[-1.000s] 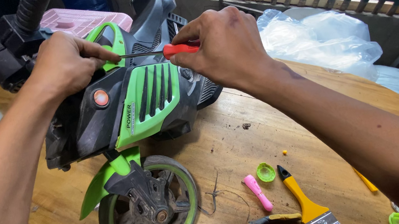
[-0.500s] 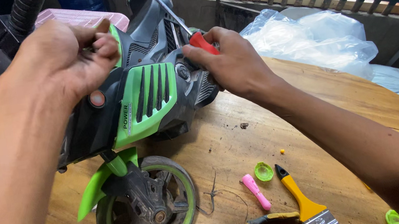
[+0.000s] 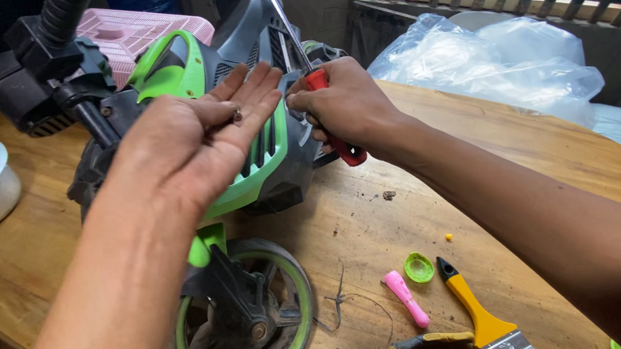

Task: The person uses a red-handled screwdriver to remove screws from the front body panel of a green and black toy motorcycle. They then detach the front fender and continue to unscrew fasteners from the front assembly, placing removed screws on the table.

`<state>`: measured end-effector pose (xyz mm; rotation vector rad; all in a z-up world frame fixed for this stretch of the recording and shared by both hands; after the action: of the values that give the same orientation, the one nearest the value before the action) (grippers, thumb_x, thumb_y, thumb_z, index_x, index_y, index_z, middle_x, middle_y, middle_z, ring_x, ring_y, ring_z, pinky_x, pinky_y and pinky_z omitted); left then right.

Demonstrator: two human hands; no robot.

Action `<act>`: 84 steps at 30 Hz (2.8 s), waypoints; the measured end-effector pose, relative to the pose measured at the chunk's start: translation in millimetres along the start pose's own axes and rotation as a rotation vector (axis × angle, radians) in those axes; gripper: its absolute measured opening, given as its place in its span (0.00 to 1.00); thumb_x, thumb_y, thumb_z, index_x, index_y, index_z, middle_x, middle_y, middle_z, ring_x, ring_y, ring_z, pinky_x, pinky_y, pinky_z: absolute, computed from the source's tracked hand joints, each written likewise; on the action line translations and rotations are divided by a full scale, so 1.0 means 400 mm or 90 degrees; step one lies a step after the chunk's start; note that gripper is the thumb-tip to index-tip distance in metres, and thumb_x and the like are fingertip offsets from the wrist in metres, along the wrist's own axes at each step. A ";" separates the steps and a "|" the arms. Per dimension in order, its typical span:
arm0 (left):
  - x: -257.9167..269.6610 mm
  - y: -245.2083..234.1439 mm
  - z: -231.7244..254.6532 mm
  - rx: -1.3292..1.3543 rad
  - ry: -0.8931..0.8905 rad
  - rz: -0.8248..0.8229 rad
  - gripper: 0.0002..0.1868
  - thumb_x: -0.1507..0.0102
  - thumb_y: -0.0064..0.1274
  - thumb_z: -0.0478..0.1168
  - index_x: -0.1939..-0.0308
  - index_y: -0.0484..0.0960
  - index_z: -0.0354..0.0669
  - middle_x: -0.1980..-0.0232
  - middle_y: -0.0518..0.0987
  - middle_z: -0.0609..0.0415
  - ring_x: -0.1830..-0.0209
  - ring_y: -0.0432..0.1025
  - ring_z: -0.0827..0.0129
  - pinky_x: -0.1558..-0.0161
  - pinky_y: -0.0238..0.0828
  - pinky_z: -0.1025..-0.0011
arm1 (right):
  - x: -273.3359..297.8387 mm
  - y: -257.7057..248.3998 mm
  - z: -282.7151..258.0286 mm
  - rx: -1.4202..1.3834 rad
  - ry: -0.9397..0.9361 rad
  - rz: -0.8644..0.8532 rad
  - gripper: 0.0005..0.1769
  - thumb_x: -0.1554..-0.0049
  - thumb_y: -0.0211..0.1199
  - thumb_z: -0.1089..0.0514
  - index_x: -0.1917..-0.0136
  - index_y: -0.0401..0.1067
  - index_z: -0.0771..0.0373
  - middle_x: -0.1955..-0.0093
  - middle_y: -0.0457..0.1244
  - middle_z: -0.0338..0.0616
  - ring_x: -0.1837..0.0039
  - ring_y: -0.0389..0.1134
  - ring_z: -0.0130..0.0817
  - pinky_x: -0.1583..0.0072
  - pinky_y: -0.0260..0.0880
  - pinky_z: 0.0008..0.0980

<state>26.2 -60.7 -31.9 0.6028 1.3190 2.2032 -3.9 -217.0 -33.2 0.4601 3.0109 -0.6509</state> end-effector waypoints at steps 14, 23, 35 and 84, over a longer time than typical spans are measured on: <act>0.035 -0.114 -0.085 -0.052 0.050 0.080 0.18 0.30 0.29 0.32 0.42 0.62 0.19 0.45 0.76 0.26 0.44 0.77 0.48 0.45 0.74 0.65 | -0.162 0.058 0.015 0.135 0.008 0.190 0.21 0.55 0.75 0.39 0.54 0.84 0.54 0.60 0.74 0.41 0.57 0.75 0.32 0.49 0.73 0.32; 0.045 -0.146 -0.137 -0.023 -0.007 0.123 0.16 0.28 0.37 0.39 0.48 0.73 0.27 0.52 0.80 0.40 0.64 0.75 0.66 0.62 0.76 0.77 | -0.195 0.086 0.007 0.288 0.121 0.183 0.27 0.58 0.75 0.29 0.56 0.83 0.49 0.54 0.73 0.42 0.48 0.75 0.36 0.45 0.72 0.39; 0.123 -0.186 -0.147 -0.127 0.022 0.195 0.15 0.31 0.38 0.30 0.45 0.73 0.21 0.58 0.73 0.44 0.64 0.71 0.65 0.61 0.72 0.72 | -0.179 0.092 0.010 0.178 0.086 0.159 0.17 0.47 0.71 0.41 0.52 0.82 0.53 0.56 0.73 0.41 0.55 0.75 0.29 0.50 0.73 0.34; 0.141 -0.582 -0.465 -0.524 0.019 0.370 0.09 0.33 0.51 0.35 0.59 0.82 0.29 0.62 0.85 0.46 0.67 0.79 0.66 0.63 0.77 0.70 | 0.426 0.123 0.553 0.140 0.330 -0.058 0.13 0.48 0.72 0.51 0.50 0.84 0.57 0.66 0.72 0.43 0.68 0.69 0.30 0.62 0.71 0.32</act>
<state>-85.1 -56.6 -313.9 0.6564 0.1403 2.9176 -160.3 -217.0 -269.5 0.5822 3.4732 -1.0190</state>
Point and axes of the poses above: each hand's wrist, its own x-axis away from the middle knuckle, its own y-axis out of the palm, z = x × y, the point moved 9 cm from there along -x, towards the middle knuckle
